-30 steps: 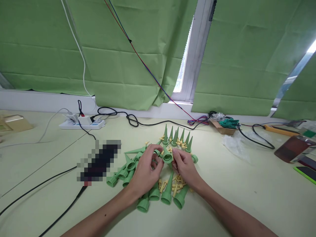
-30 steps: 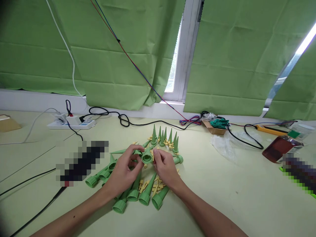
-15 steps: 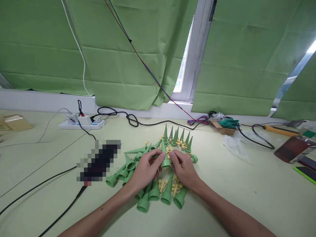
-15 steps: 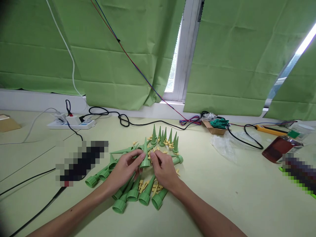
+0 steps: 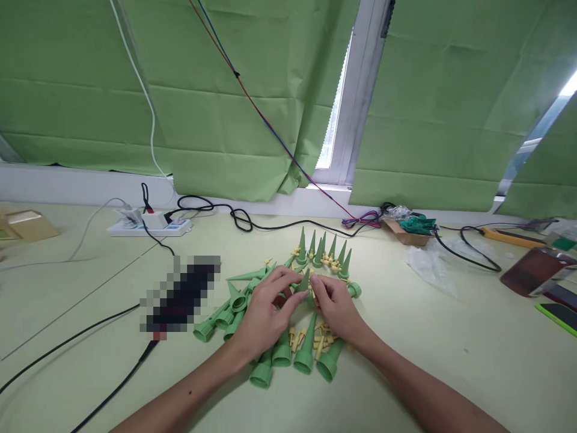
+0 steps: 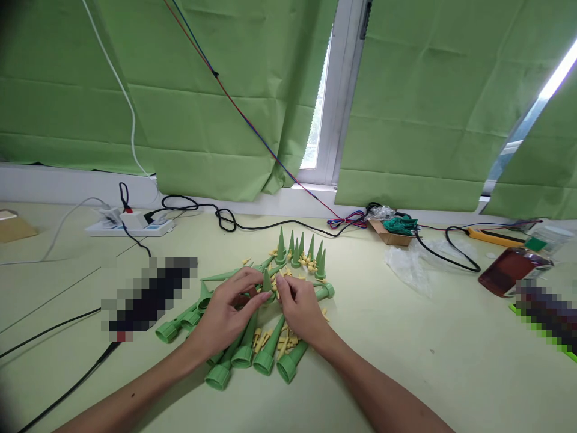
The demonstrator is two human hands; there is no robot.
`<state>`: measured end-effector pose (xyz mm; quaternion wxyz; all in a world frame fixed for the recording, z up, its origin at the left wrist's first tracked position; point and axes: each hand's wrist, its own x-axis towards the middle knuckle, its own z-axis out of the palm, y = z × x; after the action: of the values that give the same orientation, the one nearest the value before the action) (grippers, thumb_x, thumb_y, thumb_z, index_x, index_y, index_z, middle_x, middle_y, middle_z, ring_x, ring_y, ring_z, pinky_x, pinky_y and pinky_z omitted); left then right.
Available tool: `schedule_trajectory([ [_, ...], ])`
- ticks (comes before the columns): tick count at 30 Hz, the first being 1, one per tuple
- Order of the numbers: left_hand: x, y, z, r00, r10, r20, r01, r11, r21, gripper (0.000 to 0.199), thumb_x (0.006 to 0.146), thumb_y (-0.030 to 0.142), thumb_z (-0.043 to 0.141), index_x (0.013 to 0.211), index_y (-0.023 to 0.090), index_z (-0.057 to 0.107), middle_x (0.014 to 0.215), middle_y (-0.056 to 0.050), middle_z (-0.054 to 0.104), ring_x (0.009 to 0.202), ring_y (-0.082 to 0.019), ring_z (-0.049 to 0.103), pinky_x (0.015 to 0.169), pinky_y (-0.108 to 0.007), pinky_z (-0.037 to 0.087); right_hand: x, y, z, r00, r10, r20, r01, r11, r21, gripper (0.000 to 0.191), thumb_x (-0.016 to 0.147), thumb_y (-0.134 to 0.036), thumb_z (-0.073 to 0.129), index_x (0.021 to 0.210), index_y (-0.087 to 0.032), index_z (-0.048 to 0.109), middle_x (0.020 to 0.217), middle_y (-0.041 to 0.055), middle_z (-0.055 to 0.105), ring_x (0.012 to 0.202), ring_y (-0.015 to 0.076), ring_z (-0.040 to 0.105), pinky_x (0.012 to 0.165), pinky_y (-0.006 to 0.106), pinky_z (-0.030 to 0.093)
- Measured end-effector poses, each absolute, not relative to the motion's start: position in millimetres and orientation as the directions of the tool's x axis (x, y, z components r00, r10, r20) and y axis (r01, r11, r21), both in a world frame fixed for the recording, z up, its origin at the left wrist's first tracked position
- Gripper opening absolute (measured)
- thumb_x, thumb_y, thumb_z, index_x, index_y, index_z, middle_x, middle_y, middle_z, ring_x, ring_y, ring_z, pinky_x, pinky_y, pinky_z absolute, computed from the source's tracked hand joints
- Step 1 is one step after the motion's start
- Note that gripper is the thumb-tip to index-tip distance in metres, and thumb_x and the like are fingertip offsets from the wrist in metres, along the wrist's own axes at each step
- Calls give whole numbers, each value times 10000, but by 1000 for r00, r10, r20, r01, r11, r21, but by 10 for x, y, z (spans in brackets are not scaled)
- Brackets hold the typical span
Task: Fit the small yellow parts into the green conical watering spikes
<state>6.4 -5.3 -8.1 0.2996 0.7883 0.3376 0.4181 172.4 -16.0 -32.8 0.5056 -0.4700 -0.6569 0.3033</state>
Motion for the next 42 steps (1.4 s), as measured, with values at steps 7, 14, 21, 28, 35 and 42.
schedule_trajectory([
  [7, 63, -74, -102, 423, 761, 491, 303, -630, 715, 202, 924, 257, 535, 1098, 267, 637, 1128, -57, 501, 751, -120, 560, 585, -222, 515, 1723, -132, -350, -35, 943, 331, 206, 331, -921, 456, 977, -482, 402, 617, -207, 350, 518, -63, 306, 473, 93, 309, 479, 253, 258],
  [14, 91, -81, -61, 294, 888, 355, 231, -426, 875, 203, 911, 385, 551, 1032, 222, 539, 913, -35, 563, 678, -131, 582, 509, -208, 486, 1719, -160, -325, 66, 921, 383, 238, 358, -903, 435, 981, -463, 407, 630, -213, 348, 527, -60, 336, 485, 98, 333, 485, 247, 272],
  [21, 110, -10, -62, 379, 917, 120, 33, -143, 989, 328, 896, 524, 526, 990, 213, 486, 627, 55, 497, 446, -107, 500, 386, -203, 430, 1720, -206, -266, 15, 881, 473, 392, 430, -813, 404, 995, -406, 392, 644, -206, 386, 569, -40, 416, 528, 110, 386, 529, 251, 308],
  [28, 118, -34, -34, 450, 891, 66, -50, -49, 998, 384, 866, 503, 593, 1056, 180, 509, 633, 60, 483, 474, -95, 495, 414, -204, 452, 1720, -204, -297, -28, 874, 484, 439, 446, -780, 385, 1005, -377, 357, 657, -218, 316, 565, -52, 343, 526, 116, 338, 533, 262, 274],
  [35, 112, -48, -2, 445, 891, 93, -32, -88, 996, 388, 862, 463, 618, 1103, 188, 490, 687, 55, 515, 446, -78, 490, 427, -215, 453, 1717, -207, -300, -41, 874, 485, 461, 447, -767, 387, 1007, -381, 333, 656, -220, 332, 560, -48, 357, 520, 119, 355, 535, 269, 283],
  [42, 102, -17, -59, 430, 890, 150, -32, -151, 988, 368, 854, 431, 629, 1128, 219, 505, 826, 27, 502, 507, -85, 524, 419, -221, 481, 1722, -203, -300, -31, 877, 480, 442, 443, -780, 406, 1003, -399, 335, 641, -217, 353, 548, -39, 396, 506, 117, 374, 528, 271, 301],
])
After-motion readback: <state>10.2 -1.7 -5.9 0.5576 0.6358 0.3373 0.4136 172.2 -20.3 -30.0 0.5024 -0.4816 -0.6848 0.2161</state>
